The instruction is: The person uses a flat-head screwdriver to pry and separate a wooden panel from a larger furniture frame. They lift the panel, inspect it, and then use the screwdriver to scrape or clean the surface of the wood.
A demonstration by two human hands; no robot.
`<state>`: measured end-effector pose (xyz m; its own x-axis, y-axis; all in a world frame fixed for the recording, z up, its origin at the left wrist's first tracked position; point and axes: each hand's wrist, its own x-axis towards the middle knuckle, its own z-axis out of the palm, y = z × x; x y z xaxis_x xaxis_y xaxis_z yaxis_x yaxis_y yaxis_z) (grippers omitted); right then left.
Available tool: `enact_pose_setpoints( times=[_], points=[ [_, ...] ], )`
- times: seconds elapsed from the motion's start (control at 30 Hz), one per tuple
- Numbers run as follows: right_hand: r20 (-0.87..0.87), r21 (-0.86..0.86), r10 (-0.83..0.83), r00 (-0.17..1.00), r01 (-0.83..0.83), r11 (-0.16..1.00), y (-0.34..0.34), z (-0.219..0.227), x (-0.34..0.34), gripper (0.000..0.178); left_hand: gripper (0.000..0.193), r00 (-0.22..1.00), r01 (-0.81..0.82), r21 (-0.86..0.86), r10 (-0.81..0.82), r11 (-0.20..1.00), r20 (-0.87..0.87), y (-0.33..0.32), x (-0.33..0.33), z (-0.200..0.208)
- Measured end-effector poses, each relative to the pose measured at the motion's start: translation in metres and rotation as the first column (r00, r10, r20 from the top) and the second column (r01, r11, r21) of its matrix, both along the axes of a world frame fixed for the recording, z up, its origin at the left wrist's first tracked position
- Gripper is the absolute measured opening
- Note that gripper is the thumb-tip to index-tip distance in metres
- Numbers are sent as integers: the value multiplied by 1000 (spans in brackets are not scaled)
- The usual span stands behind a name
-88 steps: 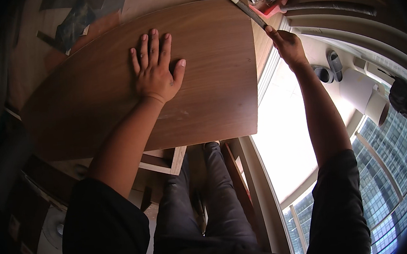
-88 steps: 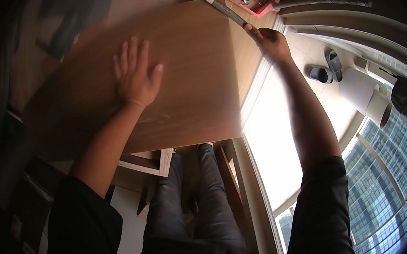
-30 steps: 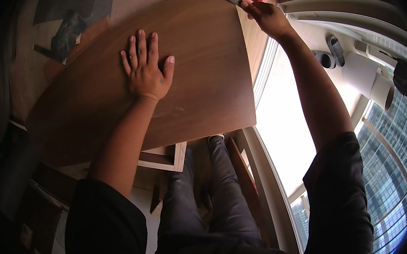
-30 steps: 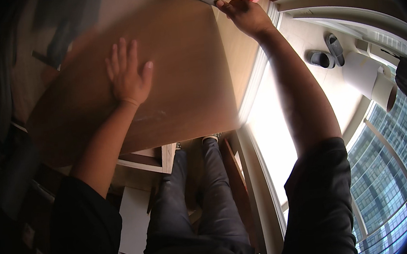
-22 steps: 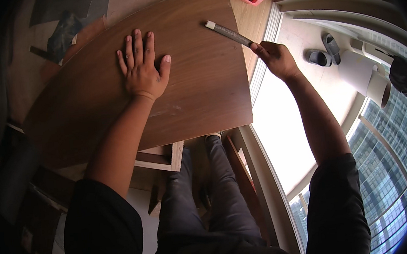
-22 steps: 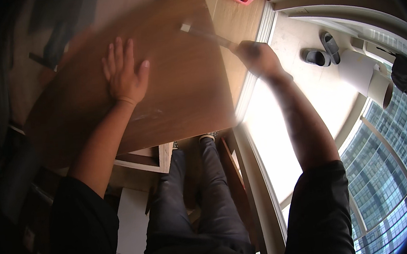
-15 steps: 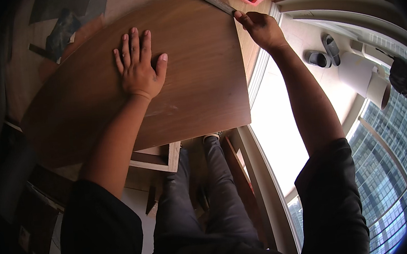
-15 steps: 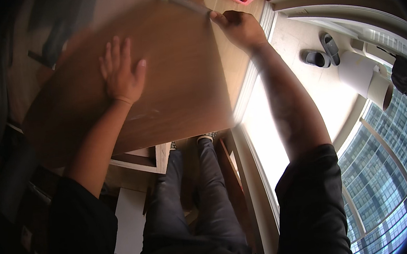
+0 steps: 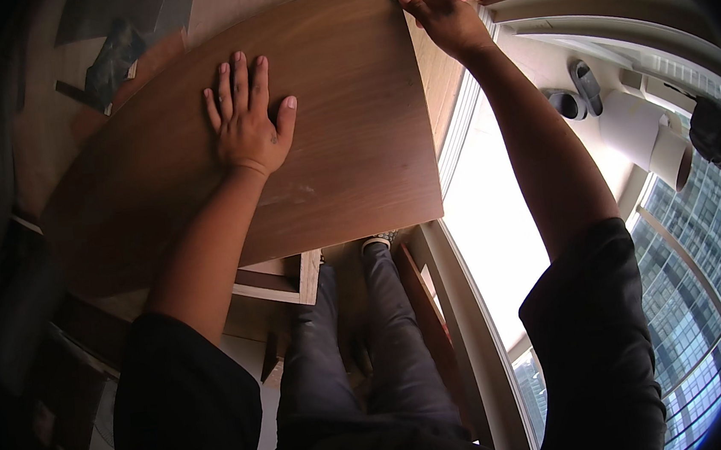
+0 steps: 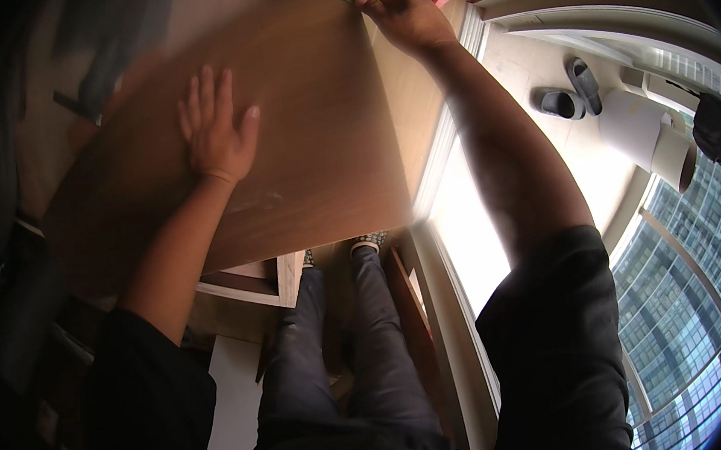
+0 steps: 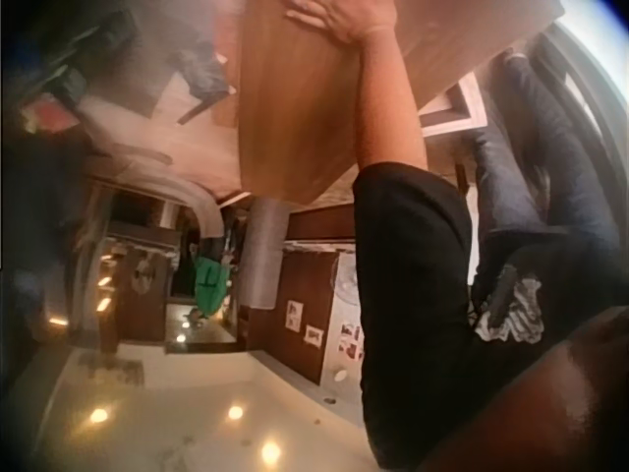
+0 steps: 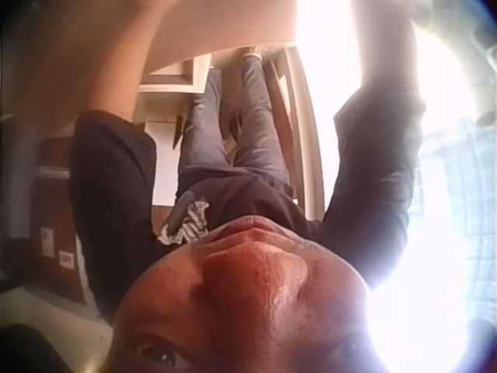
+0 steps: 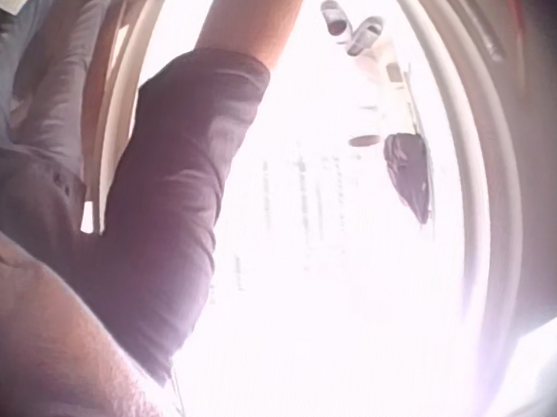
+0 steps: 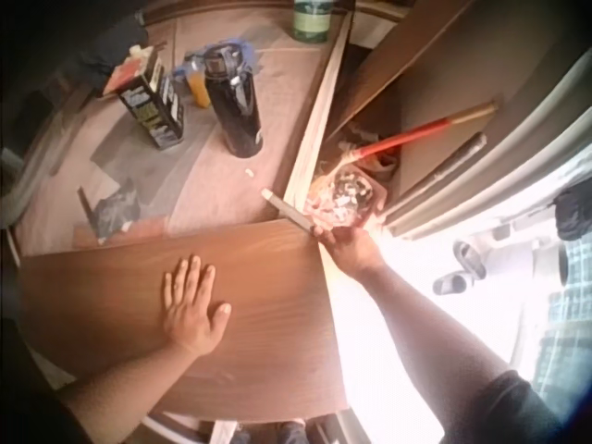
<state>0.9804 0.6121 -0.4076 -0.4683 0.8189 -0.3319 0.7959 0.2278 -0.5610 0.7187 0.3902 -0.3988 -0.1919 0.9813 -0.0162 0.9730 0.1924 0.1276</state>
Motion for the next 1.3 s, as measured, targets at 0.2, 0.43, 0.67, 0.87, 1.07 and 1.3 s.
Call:
enact_pose_setpoints(
  times=[0.2, 0.43, 0.67, 0.87, 1.07, 1.3],
  points=[
    [45, -250, -204, 978, 209, 945, -81, 11, 61, 69, 69, 1000, -17, -5, 17, 1000, -6, -5, -3, 3],
    [-104, -560, -736, 669, 572, 599, -106, 59, 97, 54, 69, 1000, -14, -13, 13, 1000, -29, -6, -3, -4],
    [141, -673, -731, 667, 606, 423, -238, 77, 210, 56, 73, 992, 9, -63, -17, 998, -129, -7, -9, -14],
    [295, -614, -720, 628, 702, 361, -308, 97, 294, 54, 74, 992, 113, -9, -114, 994, -55, 84, -4, -17],
    [295, -563, -748, 595, 740, 367, -346, 109, 300, 52, 52, 936, 337, 403, -255, 851, -243, 132, 62, -24],
    [325, -588, -760, 563, 750, 304, -369, 135, 280, 49, 72, 669, 701, 63, -685, 710, 289, -31, 205, 2]
  ],
)
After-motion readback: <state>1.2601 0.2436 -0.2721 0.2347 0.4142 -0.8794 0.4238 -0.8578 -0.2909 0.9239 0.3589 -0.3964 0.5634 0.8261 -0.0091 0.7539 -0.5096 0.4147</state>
